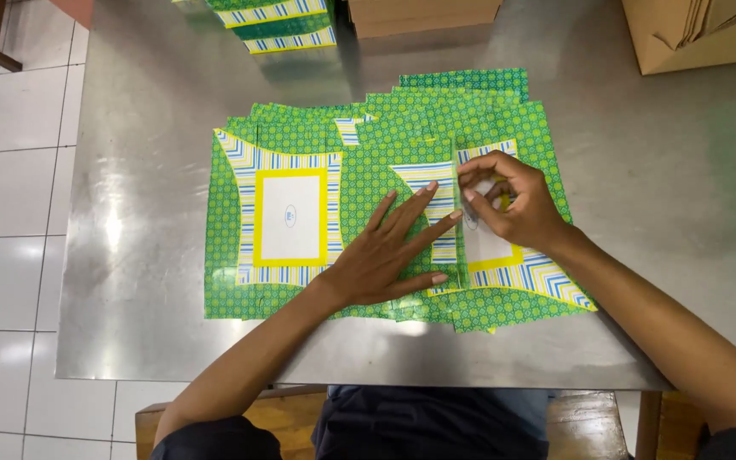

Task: The person assembles flat-packed cardboard boxes by folding along pre-scored lines and interlocking tabs. They handle multiple units one at a time, flipping and pressing the flaps to form the box shape on a metal worktable.

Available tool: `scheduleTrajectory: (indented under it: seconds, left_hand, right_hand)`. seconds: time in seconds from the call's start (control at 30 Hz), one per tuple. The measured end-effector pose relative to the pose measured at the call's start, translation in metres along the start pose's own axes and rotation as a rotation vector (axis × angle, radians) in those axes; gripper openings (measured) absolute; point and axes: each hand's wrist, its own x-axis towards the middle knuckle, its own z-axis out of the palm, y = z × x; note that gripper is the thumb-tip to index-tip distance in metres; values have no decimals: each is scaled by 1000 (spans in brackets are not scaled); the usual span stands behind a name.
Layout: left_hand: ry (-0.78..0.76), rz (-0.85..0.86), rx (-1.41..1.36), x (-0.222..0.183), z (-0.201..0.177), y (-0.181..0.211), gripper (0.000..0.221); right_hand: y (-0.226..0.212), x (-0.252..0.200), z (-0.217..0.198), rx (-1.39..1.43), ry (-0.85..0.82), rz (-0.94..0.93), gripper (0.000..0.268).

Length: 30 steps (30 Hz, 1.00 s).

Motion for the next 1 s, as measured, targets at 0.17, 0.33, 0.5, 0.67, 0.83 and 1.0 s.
scheduleTrajectory:
  seconds: [0.17,0.33,0.5,0.67,0.83,1.0]
  left_hand:
    - [-7,-9,-42,2,1,-1,77]
    - [4,-60,-129,5,-3,1,69]
    - [56,-89,-187,7,-2,2,53]
    - [92,-108,-157,5,-2,-2,49]
    - [23,-133,-145,6,-4,-3,51]
    - [23,-126,-102,7,0,-3,59]
  right_hand:
    - [-12,4,1,-172,-33,-145,28]
    - [-17,4,5,-446,-45,-249,26]
    - [-12,1,8,-561,-85,-274,27]
    - [-11,4,9,-540,-131,-240,31]
    - [-11,5,7,-499,-167,-171,32]
    - [-6,4,3,-515,-231,-120,53]
